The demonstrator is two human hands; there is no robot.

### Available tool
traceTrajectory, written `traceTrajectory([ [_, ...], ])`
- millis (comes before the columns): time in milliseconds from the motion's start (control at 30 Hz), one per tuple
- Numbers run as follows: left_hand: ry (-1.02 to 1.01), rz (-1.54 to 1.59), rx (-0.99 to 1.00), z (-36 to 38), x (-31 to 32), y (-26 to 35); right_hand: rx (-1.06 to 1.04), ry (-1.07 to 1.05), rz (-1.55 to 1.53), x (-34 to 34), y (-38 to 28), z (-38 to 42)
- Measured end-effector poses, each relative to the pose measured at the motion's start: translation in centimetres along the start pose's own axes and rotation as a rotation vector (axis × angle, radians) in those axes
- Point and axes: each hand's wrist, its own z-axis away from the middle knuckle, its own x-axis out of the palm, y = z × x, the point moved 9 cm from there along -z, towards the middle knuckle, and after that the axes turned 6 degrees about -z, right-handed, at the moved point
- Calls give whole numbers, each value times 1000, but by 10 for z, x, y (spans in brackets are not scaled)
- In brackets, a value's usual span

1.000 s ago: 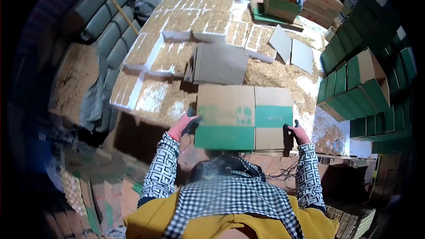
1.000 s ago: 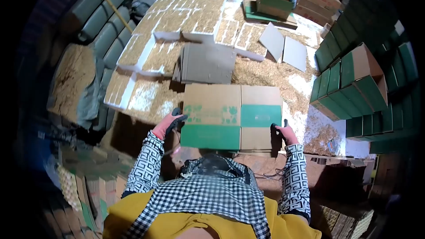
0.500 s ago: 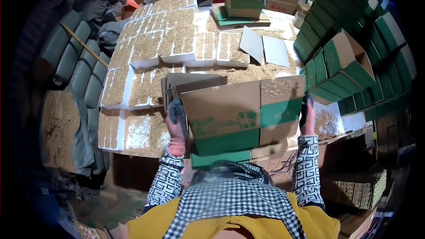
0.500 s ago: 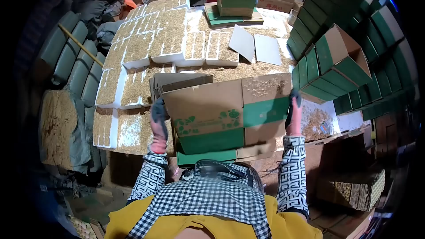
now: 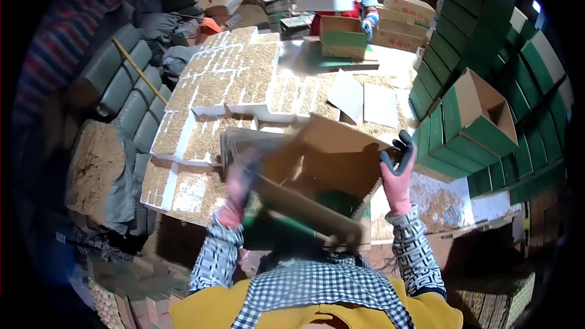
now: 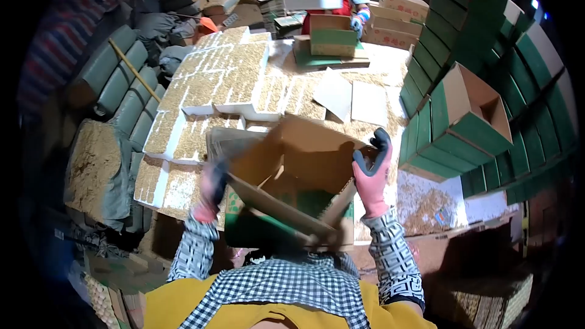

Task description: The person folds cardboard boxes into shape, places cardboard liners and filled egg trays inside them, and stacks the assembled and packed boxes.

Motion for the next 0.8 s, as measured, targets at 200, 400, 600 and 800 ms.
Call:
traceTrajectory([
  [200, -603, 21, -248, 55, 92, 44, -265, -640, 807, 75, 3, -2],
  [400, -207, 595, -836, 90, 47, -70, -494, -1594, 580, 49, -18, 133],
  [600, -134, 128, -221, 72, -5, 19, 565, -745, -331, 46, 50, 9],
  [800, 96, 473, -860, 64, 25, -82, 996, -519, -263, 49, 208, 21],
])
